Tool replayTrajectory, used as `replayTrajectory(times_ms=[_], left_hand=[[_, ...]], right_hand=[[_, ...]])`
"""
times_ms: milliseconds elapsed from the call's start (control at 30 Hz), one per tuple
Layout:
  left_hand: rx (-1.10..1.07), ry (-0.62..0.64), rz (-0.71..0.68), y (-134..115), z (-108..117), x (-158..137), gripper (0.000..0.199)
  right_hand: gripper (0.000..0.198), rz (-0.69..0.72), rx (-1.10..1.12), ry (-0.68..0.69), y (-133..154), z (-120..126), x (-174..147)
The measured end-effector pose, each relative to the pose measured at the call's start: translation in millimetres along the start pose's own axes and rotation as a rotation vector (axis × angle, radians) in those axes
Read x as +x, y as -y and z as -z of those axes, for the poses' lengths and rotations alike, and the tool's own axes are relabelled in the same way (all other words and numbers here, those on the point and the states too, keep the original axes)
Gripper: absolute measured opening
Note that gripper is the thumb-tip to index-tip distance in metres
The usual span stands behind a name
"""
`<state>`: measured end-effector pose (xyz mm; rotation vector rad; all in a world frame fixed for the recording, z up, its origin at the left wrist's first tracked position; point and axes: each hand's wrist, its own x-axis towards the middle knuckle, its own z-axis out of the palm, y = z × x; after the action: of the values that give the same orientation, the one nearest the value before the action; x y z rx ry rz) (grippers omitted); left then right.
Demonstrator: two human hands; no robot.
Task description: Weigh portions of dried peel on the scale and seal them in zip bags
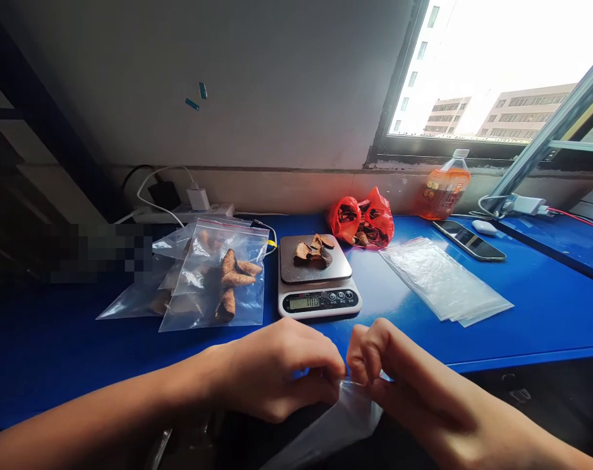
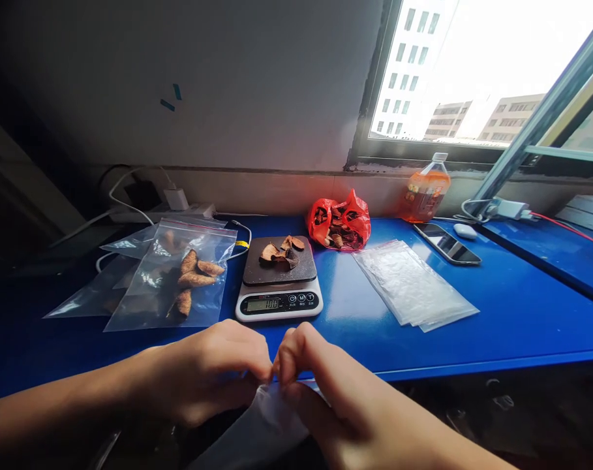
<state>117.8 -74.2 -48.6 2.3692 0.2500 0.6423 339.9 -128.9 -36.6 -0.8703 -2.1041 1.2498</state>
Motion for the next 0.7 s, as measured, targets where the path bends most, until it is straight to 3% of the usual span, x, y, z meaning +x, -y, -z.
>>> replayTrajectory(times_ms=[133, 233, 367, 467, 567, 700], left_hand=[[-0.239, 0.146, 0.253, -9, 4, 0, 0.005], [-0.468, 0.199, 0.449, -14, 5, 1, 0.015], [-0.611, 0.182, 0.589, -15, 0, 3, 0.027], [-0.626, 0.169, 0.608, -13, 1, 4, 0.024], [-0.615, 0.063, 0.542, -9, 14, 4, 0.022], [-0.367, -0.017, 0.397, -6, 39, 3, 0.027]], right_hand=[[0.009, 0.072, -0.183, -0.003, -11, -6, 0], [0.011, 0.219, -0.265, -0.168, -28, -18, 0], [0.011, 0.234, -0.319, -0.32, -41, -34, -1], [0.008, 0.221, -0.31, -0.294, -36, -34, -2], [0.017, 0.179, -0.379, -0.218, -31, -26, -3], [0.016, 0.175, -0.434, -0.271, -32, -14, -5]])
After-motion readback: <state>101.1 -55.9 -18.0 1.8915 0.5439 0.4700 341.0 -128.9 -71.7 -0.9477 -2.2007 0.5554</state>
